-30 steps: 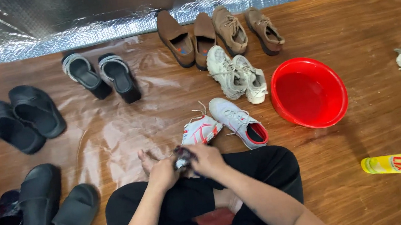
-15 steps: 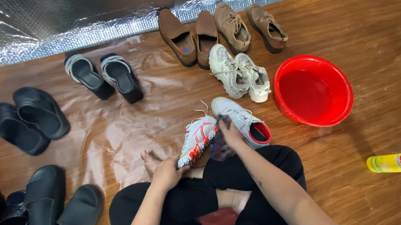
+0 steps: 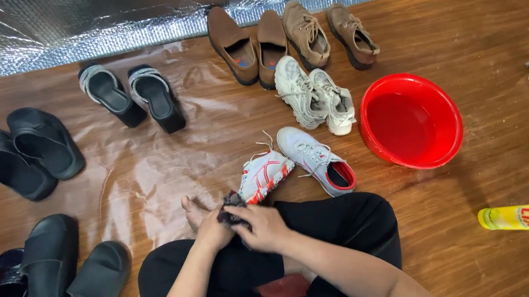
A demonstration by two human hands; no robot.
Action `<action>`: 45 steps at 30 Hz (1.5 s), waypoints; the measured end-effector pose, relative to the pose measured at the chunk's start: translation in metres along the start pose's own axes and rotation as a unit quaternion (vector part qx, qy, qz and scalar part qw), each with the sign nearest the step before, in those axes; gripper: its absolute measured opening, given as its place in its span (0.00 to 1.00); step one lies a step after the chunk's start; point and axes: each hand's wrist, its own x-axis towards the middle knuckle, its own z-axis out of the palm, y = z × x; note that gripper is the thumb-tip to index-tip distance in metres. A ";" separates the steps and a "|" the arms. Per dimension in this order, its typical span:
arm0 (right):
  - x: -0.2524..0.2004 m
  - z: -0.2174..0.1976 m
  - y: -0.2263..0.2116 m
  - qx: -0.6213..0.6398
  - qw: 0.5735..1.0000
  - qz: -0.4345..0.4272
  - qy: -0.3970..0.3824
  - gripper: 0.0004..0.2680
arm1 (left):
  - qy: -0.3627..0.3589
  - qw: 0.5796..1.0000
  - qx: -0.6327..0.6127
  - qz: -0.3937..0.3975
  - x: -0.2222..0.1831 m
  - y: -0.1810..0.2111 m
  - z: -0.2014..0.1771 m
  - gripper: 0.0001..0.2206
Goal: Cleaning white sneakers using a brush and cloth with water from a basin.
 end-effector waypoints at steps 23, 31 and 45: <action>0.032 -0.024 0.181 -0.022 0.892 0.452 -0.012 0.20 | -0.002 0.999 0.034 0.040 -0.029 0.032 -0.042 0.24; 0.009 -0.009 0.123 -0.071 0.996 0.010 0.044 0.18 | -0.004 0.999 0.036 0.040 -0.036 0.041 -0.049 0.24; 0.009 -0.019 0.110 -0.008 0.987 0.160 0.010 0.18 | -0.004 0.997 0.057 0.047 -0.022 0.022 -0.031 0.24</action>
